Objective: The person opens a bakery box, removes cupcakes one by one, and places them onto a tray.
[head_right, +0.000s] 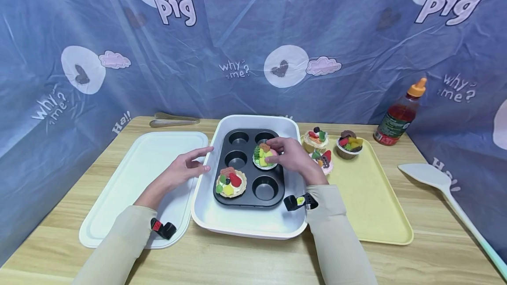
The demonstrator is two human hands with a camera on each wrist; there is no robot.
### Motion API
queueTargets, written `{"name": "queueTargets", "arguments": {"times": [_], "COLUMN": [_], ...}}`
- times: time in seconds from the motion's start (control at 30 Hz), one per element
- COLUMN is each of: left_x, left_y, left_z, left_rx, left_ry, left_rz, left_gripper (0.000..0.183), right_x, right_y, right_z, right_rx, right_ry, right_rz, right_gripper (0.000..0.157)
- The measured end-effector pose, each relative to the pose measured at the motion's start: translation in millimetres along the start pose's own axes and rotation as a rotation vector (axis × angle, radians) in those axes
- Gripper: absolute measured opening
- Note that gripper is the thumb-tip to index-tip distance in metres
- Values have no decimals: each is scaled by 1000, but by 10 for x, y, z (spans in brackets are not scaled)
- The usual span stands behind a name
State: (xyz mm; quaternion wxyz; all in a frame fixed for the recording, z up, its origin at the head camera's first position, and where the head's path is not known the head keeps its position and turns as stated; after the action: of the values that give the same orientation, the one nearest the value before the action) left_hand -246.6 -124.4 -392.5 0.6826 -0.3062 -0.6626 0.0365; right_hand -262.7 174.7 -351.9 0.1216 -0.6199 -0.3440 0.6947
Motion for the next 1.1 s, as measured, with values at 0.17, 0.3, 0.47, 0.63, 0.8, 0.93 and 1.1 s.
{"name": "queueTargets", "arguments": {"times": [0.17,0.3,0.47,0.63,0.8,0.93,1.1], "left_x": [-4,-6,-14,-21,-11,-3,6], "left_y": [0,-2,1,3,2,4,7], "left_z": [-2,-1,4,2,-3,-8,-15], "left_rx": [0,0,2,5,10,12,9], "left_ry": [3,4,1,-6,-18,-32,-30], "left_rz": [-3,-5,-5,-1,13,20,25], "left_gripper": [62,62,62,62,62,62,62], "right_x": [-4,6,9,12,8,3,-8], "right_y": [1,3,3,10,3,-9,-7], "right_z": [-3,3,3,8,1,-7,0], "right_rx": [0,2,6,4,10,15,18], "right_ry": [16,19,19,22,17,23,15], "right_rz": [11,24,30,41,34,34,34], "right_gripper": [57,57,58,58,58,58,58]}}
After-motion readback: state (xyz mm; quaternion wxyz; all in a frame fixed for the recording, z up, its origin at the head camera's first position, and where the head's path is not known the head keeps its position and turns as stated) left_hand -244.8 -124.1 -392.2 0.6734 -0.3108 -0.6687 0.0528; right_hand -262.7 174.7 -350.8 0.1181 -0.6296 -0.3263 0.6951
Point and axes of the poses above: each hand's wrist, its own z-axis towards the middle knuckle, its own y-axis out of the palm, x = y × z, the point moved 6 cm from there along z, towards the middle knuckle, and after that the axes turned 6 degrees about z, right-handed, at the moved point
